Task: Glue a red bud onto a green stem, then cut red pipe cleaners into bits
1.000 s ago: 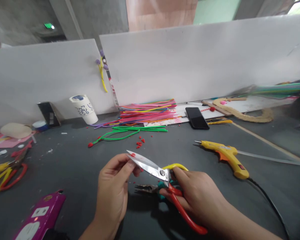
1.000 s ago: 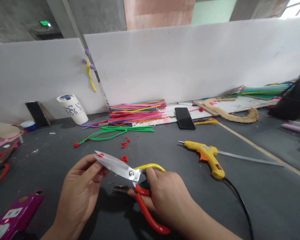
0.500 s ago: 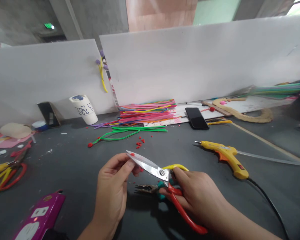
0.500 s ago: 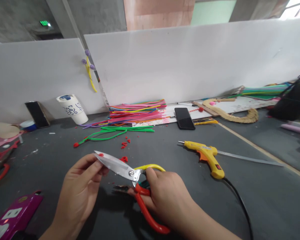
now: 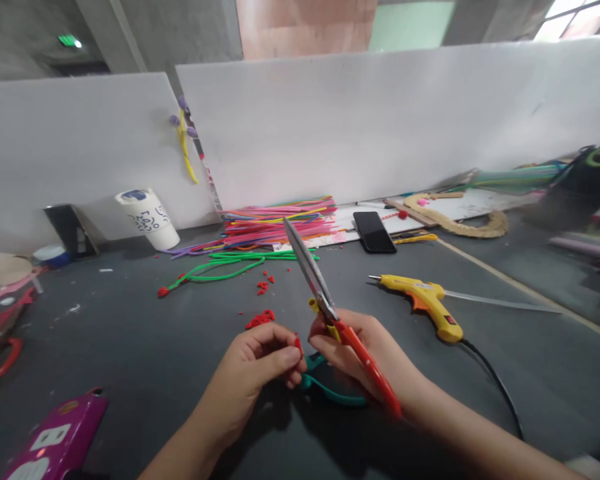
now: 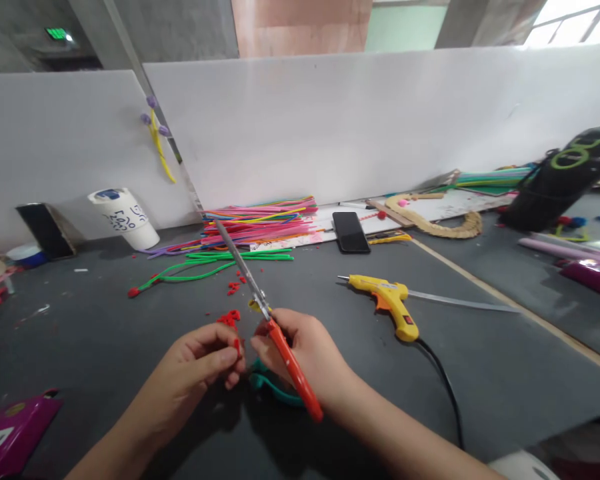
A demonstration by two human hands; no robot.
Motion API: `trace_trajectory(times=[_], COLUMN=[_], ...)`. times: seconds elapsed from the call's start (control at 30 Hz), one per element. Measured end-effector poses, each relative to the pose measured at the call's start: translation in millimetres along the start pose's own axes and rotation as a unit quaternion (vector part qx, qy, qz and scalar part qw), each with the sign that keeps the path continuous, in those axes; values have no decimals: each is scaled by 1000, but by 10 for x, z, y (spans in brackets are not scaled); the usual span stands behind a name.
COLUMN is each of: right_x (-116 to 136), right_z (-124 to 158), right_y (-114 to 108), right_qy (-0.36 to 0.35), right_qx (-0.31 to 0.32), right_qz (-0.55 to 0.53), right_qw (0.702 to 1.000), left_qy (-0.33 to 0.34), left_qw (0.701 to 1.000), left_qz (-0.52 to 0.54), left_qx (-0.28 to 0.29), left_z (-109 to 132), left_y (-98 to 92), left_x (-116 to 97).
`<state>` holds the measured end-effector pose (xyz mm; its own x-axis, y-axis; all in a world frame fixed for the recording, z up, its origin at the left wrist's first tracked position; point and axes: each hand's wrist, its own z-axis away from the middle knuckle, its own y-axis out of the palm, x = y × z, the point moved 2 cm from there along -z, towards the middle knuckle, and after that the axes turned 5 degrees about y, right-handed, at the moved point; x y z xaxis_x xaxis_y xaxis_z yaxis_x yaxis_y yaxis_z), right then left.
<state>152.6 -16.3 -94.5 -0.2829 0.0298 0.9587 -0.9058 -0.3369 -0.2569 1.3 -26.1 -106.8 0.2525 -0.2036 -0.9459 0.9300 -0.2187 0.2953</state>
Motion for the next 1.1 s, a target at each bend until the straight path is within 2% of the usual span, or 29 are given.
trace_trajectory(times=[0.13, 0.23, 0.33, 0.43, 0.57, 0.7, 0.8, 0.93, 1.0, 1.1], right_x=[15, -16, -28, -14, -19, -22, 3, 41, 29, -33], right_z=[13, 22, 24, 22, 17, 9, 9, 33, 49, 72], right_y=[38, 43, 38, 29, 45, 57, 38, -22, -47, -57], right_qy=[62, 65, 35, -8, -5, -7, -16, -33, -29, -34], right_qx=[53, 66, 68, 27, 2, 2, -3, -26, -45, -67], right_qz=[-92, -83, -62, -21, 7, 14, 42, 123, 197, 309], right_qw=[992, 992, 995, 999, 1000, 1000, 999, 992, 979, 948], left_qy=[-30, -38, -38, 19, 110, 106, 69, 43, 54, 70], left_qw=[999, 997, 995, 984, 948, 941, 957, 986, 987, 988], left_qz=[-35, -61, -94, -175, -294, -318, -277, -111, -54, -5], left_qx=[18, 22, 22, 1, -47, -48, -54, -119, -138, -137], left_z=[-19, -18, -3, 13, 33, 37, 30, 11, -2, -15], left_y=[23, 20, 24, 41, 82, 107, 86, -6, -55, -100], left_x=[34, 33, 22, -21, -97, -101, -64, -47, -71, -118])
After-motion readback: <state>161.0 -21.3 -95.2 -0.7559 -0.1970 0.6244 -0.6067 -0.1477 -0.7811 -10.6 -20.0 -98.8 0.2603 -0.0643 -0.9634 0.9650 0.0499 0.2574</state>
